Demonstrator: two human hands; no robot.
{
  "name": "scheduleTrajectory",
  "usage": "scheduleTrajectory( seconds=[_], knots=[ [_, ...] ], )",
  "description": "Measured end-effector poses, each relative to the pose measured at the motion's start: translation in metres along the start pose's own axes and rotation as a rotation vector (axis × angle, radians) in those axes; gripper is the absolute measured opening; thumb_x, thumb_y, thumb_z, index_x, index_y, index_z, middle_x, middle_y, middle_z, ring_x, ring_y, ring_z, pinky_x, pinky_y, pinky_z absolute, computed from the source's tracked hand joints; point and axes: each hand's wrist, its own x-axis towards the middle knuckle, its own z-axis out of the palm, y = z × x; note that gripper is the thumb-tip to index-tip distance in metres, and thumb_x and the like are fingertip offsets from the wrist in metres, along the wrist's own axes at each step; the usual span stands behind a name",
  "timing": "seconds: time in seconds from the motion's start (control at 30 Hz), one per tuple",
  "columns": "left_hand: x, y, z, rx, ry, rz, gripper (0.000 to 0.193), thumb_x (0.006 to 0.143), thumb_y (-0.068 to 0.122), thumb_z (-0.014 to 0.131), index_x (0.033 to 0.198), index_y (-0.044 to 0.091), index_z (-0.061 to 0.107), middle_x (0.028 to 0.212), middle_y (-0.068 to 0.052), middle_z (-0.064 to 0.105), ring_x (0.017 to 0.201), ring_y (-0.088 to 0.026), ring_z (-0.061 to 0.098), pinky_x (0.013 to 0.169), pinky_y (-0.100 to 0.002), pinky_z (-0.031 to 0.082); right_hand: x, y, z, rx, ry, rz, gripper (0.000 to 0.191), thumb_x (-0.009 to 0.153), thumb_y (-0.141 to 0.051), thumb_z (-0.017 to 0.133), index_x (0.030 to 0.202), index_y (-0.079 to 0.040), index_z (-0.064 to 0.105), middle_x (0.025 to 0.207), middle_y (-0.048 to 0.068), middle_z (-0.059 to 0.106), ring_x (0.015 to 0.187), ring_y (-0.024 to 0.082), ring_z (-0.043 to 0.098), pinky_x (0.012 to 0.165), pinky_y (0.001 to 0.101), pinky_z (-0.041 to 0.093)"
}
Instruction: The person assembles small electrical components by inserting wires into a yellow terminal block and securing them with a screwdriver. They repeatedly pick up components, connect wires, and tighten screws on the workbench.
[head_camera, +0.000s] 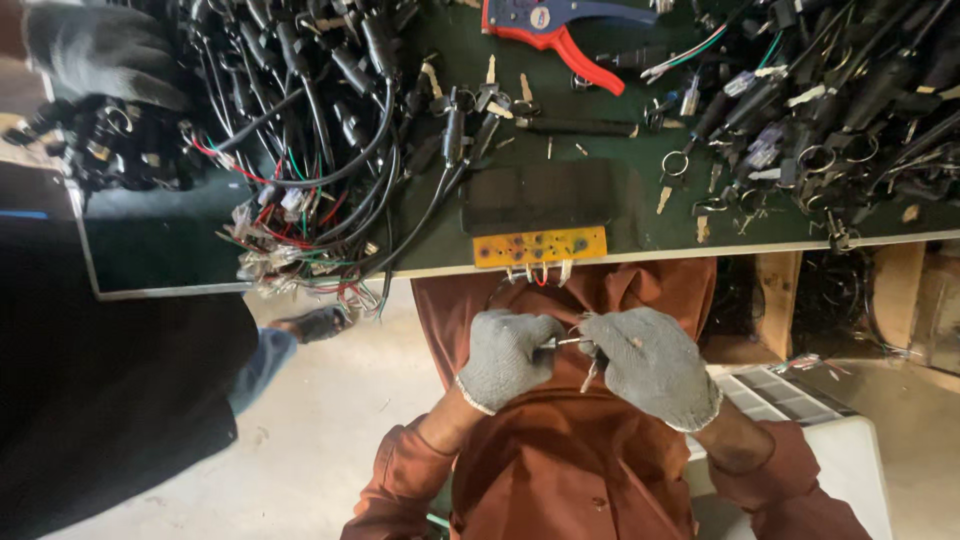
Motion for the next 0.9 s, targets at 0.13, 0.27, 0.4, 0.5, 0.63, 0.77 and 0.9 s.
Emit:
scheduleTrajectory(
  seconds=[0.13, 0.27, 0.4, 0.5, 0.63, 0.77, 0.9],
  knots=[
    [-0.001, 0.003, -0.003, -0.036, 0.010, 0.033, 0.015, 0.066, 0.018, 0.076, 0.080, 0.015, 0.071, 0.063, -0.010, 0.063, 0.057, -0.034, 0.061, 0.055, -0.044, 0.048, 0.004, -0.006, 0.004, -0.008, 0.193, -0.261, 0.038, 0.070, -0.001, 0.070, 0.108, -0.001, 0.068, 0.090, 0.011, 0.071, 0.081, 0.030, 0.066, 0.071, 0.0406, 0.053],
    [-0.001, 0.014, -0.004, 0.183, 0.020, 0.147, 0.016, 0.070, 0.017, 0.077, 0.083, 0.013, 0.069, 0.062, -0.006, 0.061, 0.056, -0.030, 0.061, 0.057, -0.046, 0.047, -0.010, 0.013, 0.022, 0.301, 0.073, -0.085, 0.014, 0.082, -0.008, 0.077, 0.092, -0.009, 0.068, 0.078, 0.008, 0.066, 0.074, 0.028, 0.065, 0.066, 0.0393, 0.051],
    [0.004, 0.012, -0.006, 0.154, -0.023, 0.076, 0.015, 0.073, 0.020, 0.076, 0.084, 0.019, 0.067, 0.066, -0.004, 0.061, 0.059, -0.029, 0.059, 0.057, -0.043, 0.047, -0.011, 0.036, 0.039, 0.336, 0.021, -0.051, 0.012, 0.077, -0.007, 0.072, 0.088, -0.011, 0.068, 0.076, 0.007, 0.064, 0.072, 0.029, 0.063, 0.065, 0.0397, 0.052],
    [0.004, 0.010, 0.000, 0.190, 0.095, 0.196, 0.020, 0.084, 0.017, 0.070, 0.102, 0.011, 0.062, 0.071, -0.005, 0.057, 0.060, -0.027, 0.058, 0.058, -0.044, 0.046, 0.009, 0.031, 0.024, 0.120, 0.101, -0.149, 0.022, 0.069, -0.020, 0.077, 0.086, -0.011, 0.067, 0.079, 0.008, 0.064, 0.073, 0.031, 0.061, 0.062, 0.0403, 0.052],
    [-0.015, 0.026, -0.001, 0.072, -0.227, 0.299, 0.038, 0.095, 0.012, 0.060, 0.132, 0.002, 0.057, 0.089, -0.008, 0.058, 0.075, -0.028, 0.059, 0.070, -0.043, 0.047, 0.030, 0.031, -0.034, 0.469, 0.126, -0.417, 0.021, 0.086, -0.014, 0.072, 0.101, 0.000, 0.068, 0.097, 0.010, 0.067, 0.084, 0.022, 0.066, 0.068, 0.0325, 0.055],
    [-0.009, 0.014, -0.040, 0.107, -0.387, 0.174, 0.043, 0.098, 0.017, 0.062, 0.137, 0.002, 0.056, 0.111, -0.013, 0.056, 0.098, -0.032, 0.055, 0.087, -0.047, 0.041, 0.015, -0.009, -0.092, 1.011, 0.218, 0.195, 0.025, 0.096, -0.022, 0.070, 0.091, 0.002, 0.067, 0.089, 0.014, 0.065, 0.078, 0.021, 0.062, 0.061, 0.0321, 0.048],
    [0.051, -0.059, -0.092, 0.756, 0.465, 0.000, 0.048, 0.100, 0.022, 0.063, 0.142, 0.001, 0.055, 0.132, -0.018, 0.055, 0.121, -0.036, 0.051, 0.105, -0.051, 0.036, 0.056, 0.030, -0.109, 0.710, -0.289, -0.191, 0.030, 0.090, -0.024, 0.070, 0.111, -0.003, 0.067, 0.095, 0.005, 0.068, 0.079, 0.015, 0.067, 0.067, 0.0285, 0.055]
  ],
)
